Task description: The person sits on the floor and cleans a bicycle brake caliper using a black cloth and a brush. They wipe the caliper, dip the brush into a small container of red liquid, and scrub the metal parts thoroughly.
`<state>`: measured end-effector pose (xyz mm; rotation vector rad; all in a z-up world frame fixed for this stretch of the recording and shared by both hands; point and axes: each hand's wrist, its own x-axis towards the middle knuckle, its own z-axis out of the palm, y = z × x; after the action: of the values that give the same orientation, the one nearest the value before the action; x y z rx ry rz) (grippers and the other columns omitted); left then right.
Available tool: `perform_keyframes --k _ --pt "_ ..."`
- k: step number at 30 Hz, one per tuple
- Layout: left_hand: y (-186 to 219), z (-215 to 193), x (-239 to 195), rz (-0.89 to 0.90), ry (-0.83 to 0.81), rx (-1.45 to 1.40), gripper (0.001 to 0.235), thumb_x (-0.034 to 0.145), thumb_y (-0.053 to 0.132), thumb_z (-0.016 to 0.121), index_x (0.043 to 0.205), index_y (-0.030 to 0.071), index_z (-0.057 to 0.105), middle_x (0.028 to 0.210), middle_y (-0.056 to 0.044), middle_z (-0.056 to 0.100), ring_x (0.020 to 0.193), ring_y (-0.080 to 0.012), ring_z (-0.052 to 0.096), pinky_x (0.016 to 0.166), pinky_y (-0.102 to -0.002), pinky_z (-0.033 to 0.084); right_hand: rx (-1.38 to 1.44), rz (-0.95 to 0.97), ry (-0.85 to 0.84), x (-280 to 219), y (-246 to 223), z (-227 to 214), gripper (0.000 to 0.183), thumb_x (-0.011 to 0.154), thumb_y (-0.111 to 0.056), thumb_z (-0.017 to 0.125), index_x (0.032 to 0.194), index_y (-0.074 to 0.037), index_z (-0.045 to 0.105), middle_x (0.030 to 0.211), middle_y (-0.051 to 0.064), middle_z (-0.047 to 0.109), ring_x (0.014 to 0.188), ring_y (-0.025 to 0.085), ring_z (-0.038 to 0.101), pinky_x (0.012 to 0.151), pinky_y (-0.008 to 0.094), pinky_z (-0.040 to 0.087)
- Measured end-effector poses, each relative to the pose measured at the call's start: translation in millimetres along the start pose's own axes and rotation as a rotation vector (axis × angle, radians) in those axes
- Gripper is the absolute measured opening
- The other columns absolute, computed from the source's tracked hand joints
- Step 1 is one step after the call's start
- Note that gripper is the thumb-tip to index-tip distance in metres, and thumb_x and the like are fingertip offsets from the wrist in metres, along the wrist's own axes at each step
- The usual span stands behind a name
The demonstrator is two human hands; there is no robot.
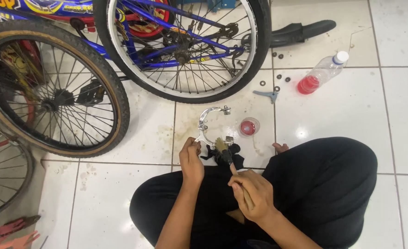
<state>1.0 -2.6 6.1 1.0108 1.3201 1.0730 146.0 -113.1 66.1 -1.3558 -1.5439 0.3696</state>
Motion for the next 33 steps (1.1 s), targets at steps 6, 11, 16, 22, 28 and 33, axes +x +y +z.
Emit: perform_keyframes --k 6,11,16,22,28,33 --pt "10.8 2.7 -7.7 0.113 -0.065 0.249 0.027 0.095 0.014 0.043 0.080 -0.001 0.059 0.066 -0.006 0.052 0.064 -0.0165 0.041 0.062 -0.029 0.037 0.053 -0.068 -0.037 12.8 -5.7 7.2 0.003 0.087 -0.007 0.065 0.089 -0.006 0.068 0.074 0.005 0.068 0.055 0.015 0.053 0.054 0.026 0.044" --pt "10.0 1.0 -10.9 0.118 -0.101 0.203 0.026 0.095 0.012 0.042 0.079 -0.001 0.058 0.066 -0.006 0.051 0.065 -0.0157 0.039 0.062 -0.029 0.037 0.022 -0.036 -0.010 21.9 -16.2 6.2 0.004 0.087 -0.005 0.064 0.084 -0.005 0.066 0.073 0.003 0.069 0.055 0.015 0.054 0.055 0.025 0.045" --pt "0.6 0.5 -4.8 0.082 -0.086 0.135 0.025 0.095 0.013 0.042 0.079 0.000 0.056 0.068 -0.005 0.050 0.067 -0.0152 0.040 0.064 -0.028 0.036 0.050 -0.071 -0.005 15.0 -9.4 3.8 0.004 0.084 -0.004 0.065 0.087 -0.006 0.067 0.075 0.005 0.066 0.057 0.016 0.049 0.055 0.026 0.044" --pt "-11.2 -4.5 1.9 0.011 -0.076 -0.021 0.024 0.094 0.010 0.041 0.082 -0.002 0.058 0.070 -0.003 0.046 0.070 -0.0128 0.036 0.066 -0.024 0.032 0.082 -0.035 -0.009 14.5 -4.3 -2.1 0.008 0.085 -0.005 0.063 0.078 -0.005 0.066 0.069 0.004 0.067 0.051 0.016 0.053 0.052 0.026 0.046" --pt "-11.0 -4.3 -2.1 0.004 -0.127 -0.084 0.022 0.094 0.009 0.040 0.080 0.000 0.054 0.070 -0.003 0.044 0.070 -0.0125 0.035 0.068 -0.024 0.033 0.271 0.060 0.080 23.1 10.9 -6.6 0.013 0.093 -0.008 0.053 0.090 -0.002 0.064 0.081 0.009 0.069 0.062 0.017 0.058 0.063 0.027 0.050" --pt "-12.8 -6.3 -2.5 0.017 -0.128 -0.069 0.023 0.092 0.008 0.040 0.087 -0.003 0.059 0.069 -0.003 0.048 0.068 -0.0112 0.037 0.063 -0.024 0.029 0.251 0.149 0.007 36.9 11.9 -8.5 0.009 0.091 -0.005 0.060 0.092 -0.003 0.069 0.075 0.005 0.065 0.052 0.011 0.047 0.051 0.023 0.039"
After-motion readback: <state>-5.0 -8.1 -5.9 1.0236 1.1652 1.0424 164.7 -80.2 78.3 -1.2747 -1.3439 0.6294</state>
